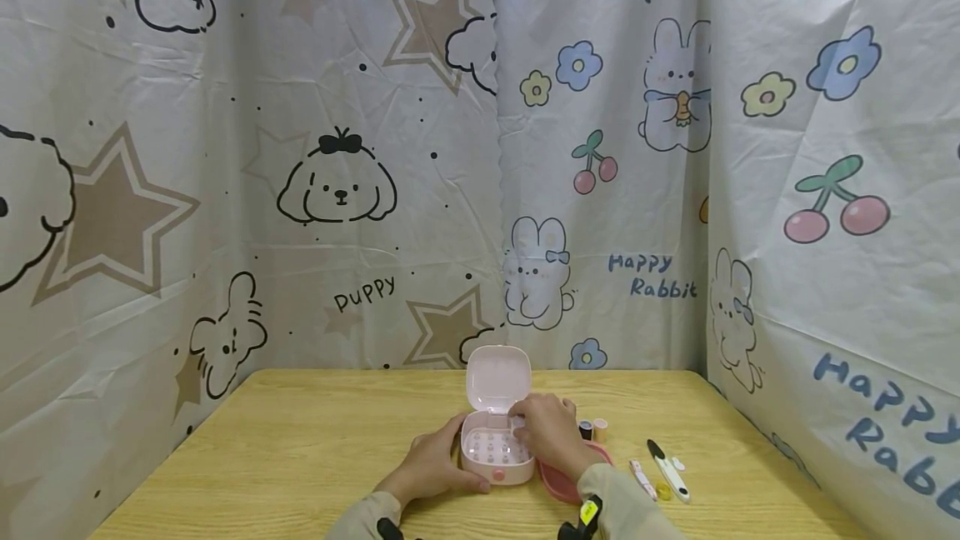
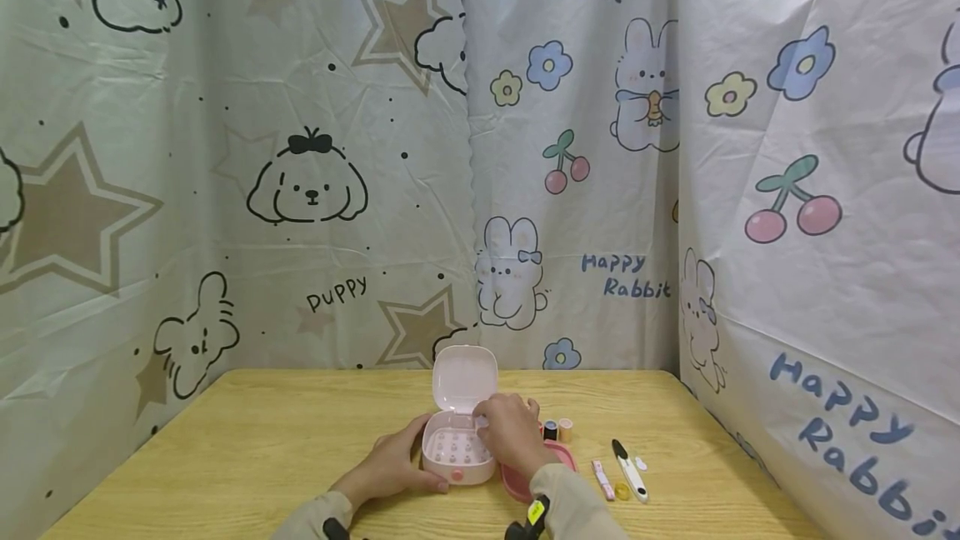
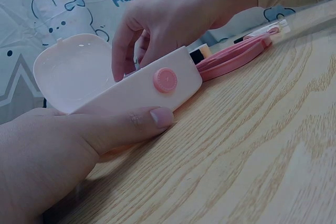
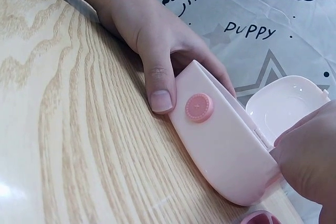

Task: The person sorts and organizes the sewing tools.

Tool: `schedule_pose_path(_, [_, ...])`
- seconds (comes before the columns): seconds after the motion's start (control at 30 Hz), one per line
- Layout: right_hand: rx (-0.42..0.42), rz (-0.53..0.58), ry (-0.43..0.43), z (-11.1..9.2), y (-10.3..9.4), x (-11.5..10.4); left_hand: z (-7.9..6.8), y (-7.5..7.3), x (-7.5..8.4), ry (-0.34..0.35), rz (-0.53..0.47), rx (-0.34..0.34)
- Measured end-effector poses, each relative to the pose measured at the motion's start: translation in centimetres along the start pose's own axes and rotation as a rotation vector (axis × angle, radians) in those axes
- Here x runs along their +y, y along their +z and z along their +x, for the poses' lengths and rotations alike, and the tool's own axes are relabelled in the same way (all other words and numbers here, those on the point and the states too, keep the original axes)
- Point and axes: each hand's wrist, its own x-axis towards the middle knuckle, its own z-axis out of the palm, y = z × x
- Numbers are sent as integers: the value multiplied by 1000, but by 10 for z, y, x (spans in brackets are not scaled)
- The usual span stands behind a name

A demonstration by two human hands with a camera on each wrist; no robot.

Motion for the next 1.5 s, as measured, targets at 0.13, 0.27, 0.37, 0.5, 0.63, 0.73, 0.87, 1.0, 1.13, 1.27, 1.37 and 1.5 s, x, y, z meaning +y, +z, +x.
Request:
schedule_pose_path(0.13, [-12, 8, 7, 0, -1, -1, 0, 0, 0, -2, 0, 1])
schedule_pose_path(0.27, [-23, 7, 16, 2, -1, -1, 0, 0, 0, 10, 5, 4])
schedule_pose_path(0.37, [-30, 10, 25, 2, -1, -2, 1, -1, -1, 29, 9, 9])
schedule_pose_path(0.5, [-47, 18, 40, 2, 0, -2, 1, -1, -3, 47, 17, 15])
schedule_pose_path(0.63, [-52, 6, 45, 2, 1, -2, 1, 0, -4, 50, 21, 16])
schedule_pose_path(0.73, [-48, 9, 46, 2, 0, -3, 1, 0, -4, 48, 14, 14])
schedule_pose_path(0.87, [-49, 9, 57, 2, -1, -4, 1, 0, -4, 45, 4, 13])
schedule_pose_path(1.0, [-52, 3, 74, 3, 1, -4, 1, 0, -3, 40, 8, 14])
schedule_pose_path(1.13, [-50, 0, 81, 3, 2, -3, 1, 0, -3, 43, 13, 16])
schedule_pose_path(1.27, [-54, 3, 92, 3, 2, -3, 1, 0, -4, 47, 22, 17])
schedule_pose_path(1.37, [-54, 7, 101, 2, 2, -4, 1, 0, -3, 46, 21, 14])
schedule_pose_path(1.5, [-48, 3, 97, 3, 2, -4, 1, 0, -3, 44, 17, 13])
